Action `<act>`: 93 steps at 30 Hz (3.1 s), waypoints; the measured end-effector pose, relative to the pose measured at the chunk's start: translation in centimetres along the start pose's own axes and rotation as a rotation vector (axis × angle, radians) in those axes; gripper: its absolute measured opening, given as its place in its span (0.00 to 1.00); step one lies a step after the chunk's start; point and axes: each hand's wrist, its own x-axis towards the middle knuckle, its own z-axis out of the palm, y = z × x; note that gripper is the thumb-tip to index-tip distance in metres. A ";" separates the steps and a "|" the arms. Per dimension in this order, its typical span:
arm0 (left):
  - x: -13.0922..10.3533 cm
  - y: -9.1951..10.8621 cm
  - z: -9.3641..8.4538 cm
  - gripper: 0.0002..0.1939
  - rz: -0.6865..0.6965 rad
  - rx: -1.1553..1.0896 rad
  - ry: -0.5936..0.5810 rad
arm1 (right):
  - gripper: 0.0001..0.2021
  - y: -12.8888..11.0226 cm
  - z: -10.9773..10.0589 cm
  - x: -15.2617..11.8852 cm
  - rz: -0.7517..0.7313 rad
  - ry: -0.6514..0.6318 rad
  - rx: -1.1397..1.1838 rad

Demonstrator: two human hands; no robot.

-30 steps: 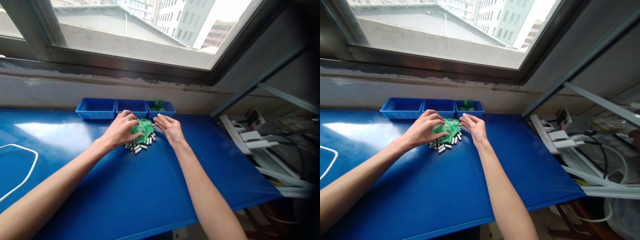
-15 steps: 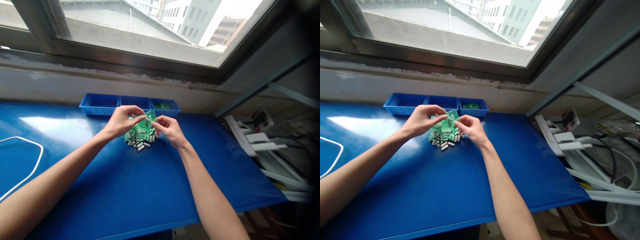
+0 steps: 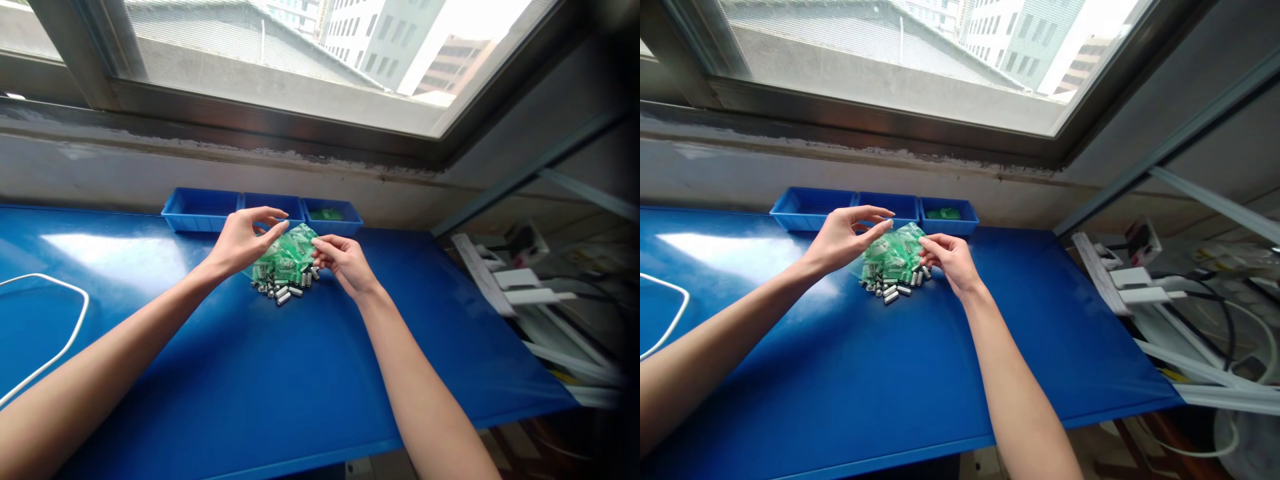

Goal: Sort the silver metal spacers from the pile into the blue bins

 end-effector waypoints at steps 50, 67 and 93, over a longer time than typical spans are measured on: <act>0.0 -0.6 0.4 0.20 0.053 0.073 -0.066 | 0.18 0.8 1.0 0.3 -0.082 -0.037 -0.071; -0.2 -1.2 0.5 0.15 0.196 0.272 -0.112 | 0.24 1.4 -1.0 0.9 -0.370 0.153 -0.798; -0.5 0.0 0.7 0.19 0.130 0.078 -0.265 | 0.25 1.4 1.9 0.4 -0.289 0.169 -0.088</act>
